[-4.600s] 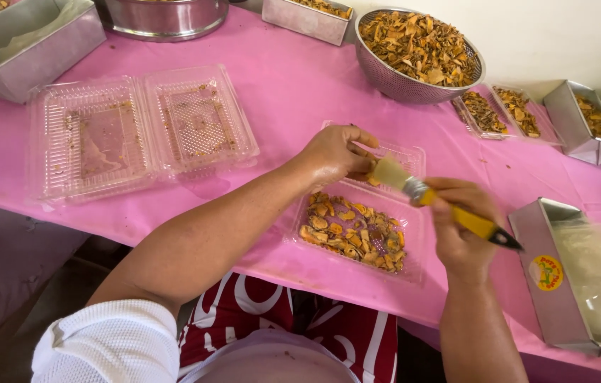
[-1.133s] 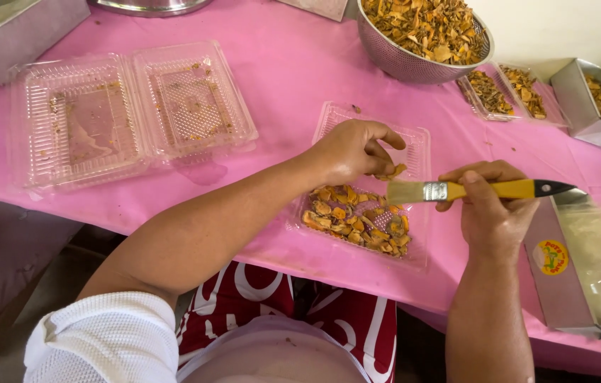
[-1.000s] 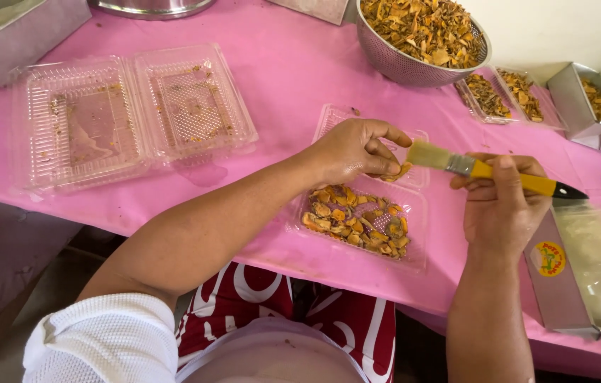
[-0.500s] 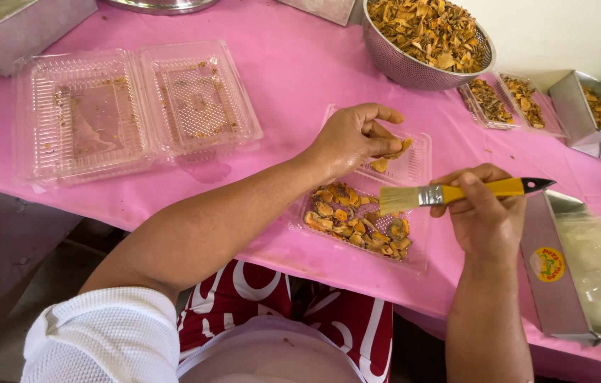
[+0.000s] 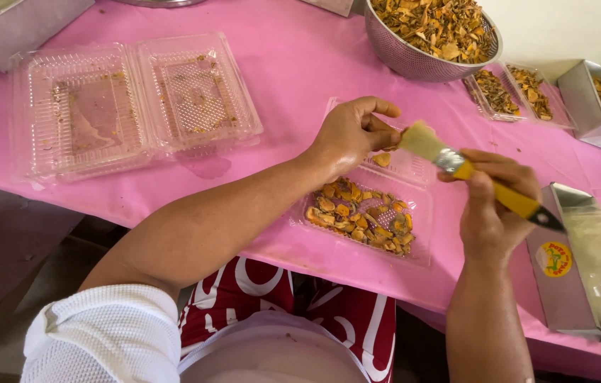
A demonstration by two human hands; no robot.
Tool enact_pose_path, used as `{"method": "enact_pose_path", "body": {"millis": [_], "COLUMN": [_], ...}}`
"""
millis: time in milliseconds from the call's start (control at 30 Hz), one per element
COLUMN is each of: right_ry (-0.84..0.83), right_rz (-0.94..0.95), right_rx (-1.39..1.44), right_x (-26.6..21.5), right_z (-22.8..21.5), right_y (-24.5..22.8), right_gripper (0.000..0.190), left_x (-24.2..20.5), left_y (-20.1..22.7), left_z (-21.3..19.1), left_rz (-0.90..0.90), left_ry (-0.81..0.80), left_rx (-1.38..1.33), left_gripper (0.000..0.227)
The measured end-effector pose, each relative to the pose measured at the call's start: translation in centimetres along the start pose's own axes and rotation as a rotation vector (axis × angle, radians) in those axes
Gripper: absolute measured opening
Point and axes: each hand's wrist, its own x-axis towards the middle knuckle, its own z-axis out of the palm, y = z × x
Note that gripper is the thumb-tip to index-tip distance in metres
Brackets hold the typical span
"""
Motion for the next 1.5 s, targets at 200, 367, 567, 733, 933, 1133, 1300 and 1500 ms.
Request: {"method": "enact_pose_path", "body": {"millis": [200, 367, 567, 733, 933, 1133, 1300, 1500], "right_ry": [-0.087, 0.081, 0.083, 0.106, 0.134, 0.156, 0.148, 0.144], "right_rz": [0.135, 0.149, 0.261, 0.162, 0.013, 0.040, 0.043, 0.039], "right_rx": [-0.057, -0.149, -0.115, -0.075, -0.114, -0.096, -0.103, -0.130], "right_x": [-0.5, -0.2, -0.6, -0.4, 0.3, 0.1, 0.2, 0.3], "right_z": [-0.2, -0.3, -0.3, -0.6, -0.8, -0.9, -0.9, -0.8], "right_y": [0.1, -0.3, -0.3, -0.4, -1.5, -1.2, -1.4, -1.6], "right_gripper": [0.007, 0.009, 0.011, 0.013, 0.013, 0.015, 0.016, 0.016], "left_x": [0.4, 1.8, 3.7, 3.1, -4.5, -4.5, -4.0, -5.9], "left_y": [0.8, 0.9, 0.8, 0.0, 4.2, -1.0, -0.4, 7.1], "left_z": [-0.9, -1.2, -0.5, 1.0, 5.1, 5.6, 6.0, 7.1], "left_rz": [0.054, 0.100, 0.053, 0.095, -0.229, 0.219, -0.015, -0.566], "left_ry": [-0.012, 0.022, -0.094, -0.405, -0.710, -0.979, -0.934, -0.531], "left_rx": [0.108, 0.474, 1.191, 1.722, 1.266, 1.413, 1.290, 0.791], "left_gripper": [0.025, 0.010, 0.030, 0.022, 0.032, 0.013, 0.019, 0.024]}}
